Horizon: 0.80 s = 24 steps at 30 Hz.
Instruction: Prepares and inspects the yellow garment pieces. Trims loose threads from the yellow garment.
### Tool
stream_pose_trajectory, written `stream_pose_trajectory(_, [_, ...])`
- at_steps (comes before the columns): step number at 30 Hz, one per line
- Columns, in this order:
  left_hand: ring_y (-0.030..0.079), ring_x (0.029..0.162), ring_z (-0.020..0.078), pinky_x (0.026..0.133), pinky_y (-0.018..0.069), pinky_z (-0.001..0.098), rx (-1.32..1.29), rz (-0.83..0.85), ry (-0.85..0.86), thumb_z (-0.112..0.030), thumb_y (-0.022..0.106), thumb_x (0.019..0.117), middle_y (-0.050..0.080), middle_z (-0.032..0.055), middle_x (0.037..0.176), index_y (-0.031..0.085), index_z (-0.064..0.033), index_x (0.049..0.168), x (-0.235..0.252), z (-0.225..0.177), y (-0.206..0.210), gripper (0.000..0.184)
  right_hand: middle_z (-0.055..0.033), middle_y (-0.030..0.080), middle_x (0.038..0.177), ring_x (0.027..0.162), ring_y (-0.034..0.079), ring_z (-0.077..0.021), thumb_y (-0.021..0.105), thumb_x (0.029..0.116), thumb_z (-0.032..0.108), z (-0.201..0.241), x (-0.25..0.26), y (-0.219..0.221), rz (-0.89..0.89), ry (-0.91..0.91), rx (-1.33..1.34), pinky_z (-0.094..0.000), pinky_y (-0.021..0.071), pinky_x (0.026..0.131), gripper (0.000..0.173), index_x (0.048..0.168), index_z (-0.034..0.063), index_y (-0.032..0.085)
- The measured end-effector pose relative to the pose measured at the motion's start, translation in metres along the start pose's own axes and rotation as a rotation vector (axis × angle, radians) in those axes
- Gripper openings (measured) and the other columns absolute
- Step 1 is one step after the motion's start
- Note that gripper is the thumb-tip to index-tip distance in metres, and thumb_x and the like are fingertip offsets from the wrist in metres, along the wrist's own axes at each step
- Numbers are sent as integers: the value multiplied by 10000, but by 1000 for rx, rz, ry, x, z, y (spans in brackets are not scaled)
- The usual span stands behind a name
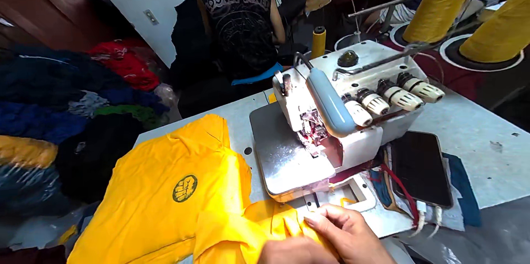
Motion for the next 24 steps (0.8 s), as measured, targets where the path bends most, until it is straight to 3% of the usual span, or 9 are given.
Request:
stream_pose_trajectory(5, [691,846,16,743,597,170,126,-215,-63,-158,690,976,734,-19,975,731,-75,1004,-6,22,-37,96,63,715,831,758,663,10,632,994,204,32,4,-2,45,-122,-159,-172,555,694,157,943,119,754])
stream_pose_trajectory(10, [674,776,6,657,574,136,307,-271,-12,-253,736,945,719,-87,941,758,-205,990,-1,-13,-69,70,48,682,736,645,616,-9,657,1002,190,55,13,9,94,-150,-211,-161,496,578,165,891,125,760])
stream_pose_trajectory(14, [671,775,-1,659,571,128,310,-217,9,-253,747,940,718,-83,930,757,-188,976,0,-21,-65,74,30,680,710,619,603,-20,704,974,170,49,20,13,88,-128,-179,-164,479,554,157,843,103,759])
stream_pose_trajectory(19, [657,956,4,835,553,148,235,-32,35,-204,660,1006,703,-13,1005,733,-102,1062,0,-32,-25,137,22,707,766,679,648,-28,698,972,149,49,12,14,126,-96,-93,-162,530,614,118,883,99,757])
stream_pose_trajectory(21, [638,938,14,819,531,144,187,5,45,-178,666,1001,680,17,977,742,-86,1035,0,-31,-15,124,23,696,757,671,635,-29,702,966,153,45,11,11,114,-91,-79,-162,519,609,116,871,104,746])
stream_pose_trajectory(24, [655,904,25,792,560,163,148,-95,9,-139,704,969,698,11,951,762,-78,1008,-2,-6,-10,93,45,699,779,704,643,-10,679,976,202,31,8,7,87,-93,-74,-166,528,639,148,881,116,753])
Point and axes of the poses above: each hand's wrist, its own x-axis towards the middle knuckle, its own y-axis out of the palm, z = x × y, the point moved 10 cm from there along x, towards the middle knuckle
